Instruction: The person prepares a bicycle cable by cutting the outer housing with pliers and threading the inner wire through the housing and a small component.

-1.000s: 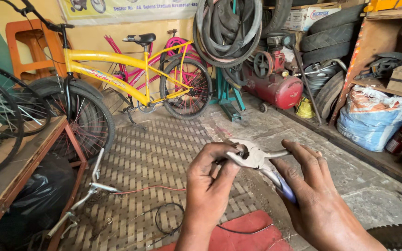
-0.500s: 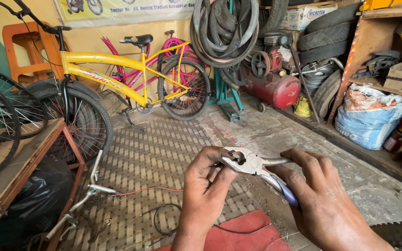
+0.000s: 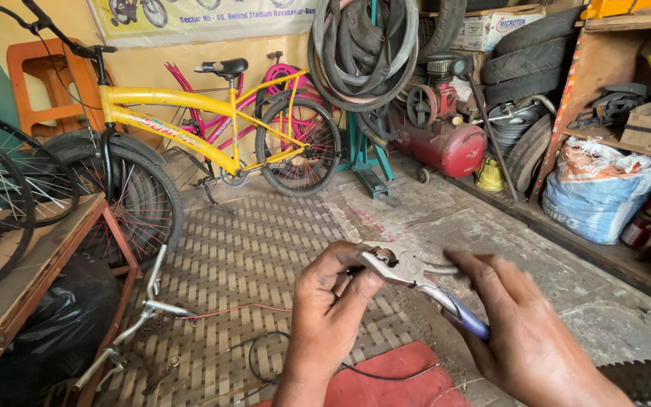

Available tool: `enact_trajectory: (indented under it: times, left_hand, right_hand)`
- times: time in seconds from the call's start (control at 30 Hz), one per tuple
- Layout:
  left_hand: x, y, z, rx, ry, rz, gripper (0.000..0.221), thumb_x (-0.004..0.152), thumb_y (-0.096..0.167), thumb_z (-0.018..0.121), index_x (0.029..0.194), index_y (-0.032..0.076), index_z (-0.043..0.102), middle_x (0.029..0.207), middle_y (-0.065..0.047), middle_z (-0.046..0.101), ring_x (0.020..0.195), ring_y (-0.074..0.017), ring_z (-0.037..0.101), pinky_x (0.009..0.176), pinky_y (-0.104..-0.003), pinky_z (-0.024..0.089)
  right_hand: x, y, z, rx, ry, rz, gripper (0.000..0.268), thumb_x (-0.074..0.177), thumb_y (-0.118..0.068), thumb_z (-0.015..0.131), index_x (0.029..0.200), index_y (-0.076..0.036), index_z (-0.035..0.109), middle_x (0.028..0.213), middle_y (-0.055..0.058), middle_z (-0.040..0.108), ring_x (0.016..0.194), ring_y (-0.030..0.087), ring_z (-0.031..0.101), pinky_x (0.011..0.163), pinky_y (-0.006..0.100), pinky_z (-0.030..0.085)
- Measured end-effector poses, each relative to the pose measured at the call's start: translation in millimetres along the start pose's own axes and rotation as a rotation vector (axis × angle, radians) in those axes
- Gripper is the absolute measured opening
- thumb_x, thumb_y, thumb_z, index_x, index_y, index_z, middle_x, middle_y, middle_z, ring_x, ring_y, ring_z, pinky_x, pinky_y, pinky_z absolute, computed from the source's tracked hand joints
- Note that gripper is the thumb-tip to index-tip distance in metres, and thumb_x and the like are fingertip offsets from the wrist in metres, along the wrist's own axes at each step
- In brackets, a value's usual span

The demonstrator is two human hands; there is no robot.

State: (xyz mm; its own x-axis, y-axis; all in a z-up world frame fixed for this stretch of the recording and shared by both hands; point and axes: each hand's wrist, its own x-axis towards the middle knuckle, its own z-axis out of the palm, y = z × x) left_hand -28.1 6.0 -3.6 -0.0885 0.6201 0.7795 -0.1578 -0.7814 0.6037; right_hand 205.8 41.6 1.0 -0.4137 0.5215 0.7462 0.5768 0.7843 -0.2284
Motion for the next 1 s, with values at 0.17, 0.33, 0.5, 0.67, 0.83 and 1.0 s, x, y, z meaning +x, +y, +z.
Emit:
enact_trajectory:
  times: [0.17, 0.33, 0.5, 0.67, 0.83, 1.0]
  left_hand:
    - [0.2, -1.1, 4.0, 0.164, 0.009, -0.003, 0.006, 0.1, 0.001, 0.071, 0.106, -0.001, 0.07, 0.093, 0.001, 0.065, 0.08, -0.0041, 0.052, 0.069, -0.022, 0.044]
    - [4.8, 3.9, 10.0, 0.519, 0.111, 0.085, 0.007, 0.093, 0.004, 0.072, 0.098, -0.001, 0.071, 0.082, -0.002, 0.069, 0.072, -0.0062, 0.062, 0.068, -0.024, 0.052]
    - [6.2, 5.6, 15.5, 0.61, 0.174, 0.089, 0.01, 0.093, 0.008, 0.071, 0.099, 0.0, 0.072, 0.083, -0.006, 0.071, 0.069, -0.0112, 0.064, 0.065, -0.026, 0.052]
    - [6.1, 5.1, 20.2, 0.771, 0.191, 0.215, 0.009, 0.093, 0.007, 0.068, 0.098, 0.0, 0.071, 0.085, -0.011, 0.07, 0.074, -0.0226, 0.068, 0.068, -0.034, 0.052]
    - [4.3, 0.3, 32.1, 0.846, 0.249, 0.275, 0.006, 0.093, 0.006, 0.066, 0.095, 0.0, 0.068, 0.083, -0.014, 0.07, 0.077, -0.0313, 0.067, 0.07, -0.041, 0.051]
    - [5.5, 2.8, 35.6, 0.872, 0.246, 0.289, 0.006, 0.094, 0.006, 0.065, 0.096, 0.001, 0.067, 0.087, -0.014, 0.07, 0.083, -0.0331, 0.067, 0.073, -0.042, 0.051]
  right_hand:
    - [-1.7, 0.0, 17.5, 0.106, 0.019, 0.172, 0.049, 0.077, -0.007, 0.071, 0.125, -0.013, 0.064, 0.099, 0.01, 0.072, 0.09, 0.032, 0.075, 0.076, 0.041, 0.06]
    - [-0.2, 4.1, 21.4, 0.303, -0.231, 0.192, 0.06, 0.088, -0.026, 0.073, 0.143, -0.012, 0.052, 0.117, 0.014, 0.07, 0.105, 0.029, 0.067, 0.09, 0.038, 0.055]
    - [-7.3, 6.3, 27.5, 0.351, -0.341, 0.132, 0.091, 0.09, -0.027, 0.066, 0.165, -0.012, 0.017, 0.16, 0.024, 0.035, 0.151, 0.036, 0.033, 0.11, 0.039, 0.03]
    - [-16.1, 24.4, 35.0, 0.513, -0.344, 0.04, 0.087, 0.097, -0.025, 0.067, 0.167, -0.008, 0.018, 0.162, 0.022, 0.037, 0.139, 0.029, 0.046, 0.109, 0.037, 0.042]
    - [-27.5, 31.4, 50.2, 0.616, -0.395, 0.259, 0.084, 0.094, -0.022, 0.072, 0.165, -0.012, 0.029, 0.131, 0.012, 0.064, 0.116, 0.022, 0.064, 0.099, 0.033, 0.053]
    - [-24.6, 18.8, 57.5, 0.426, -0.285, 0.366, 0.065, 0.085, -0.026, 0.078, 0.144, -0.014, 0.054, 0.091, 0.007, 0.073, 0.083, 0.018, 0.067, 0.078, 0.034, 0.058]
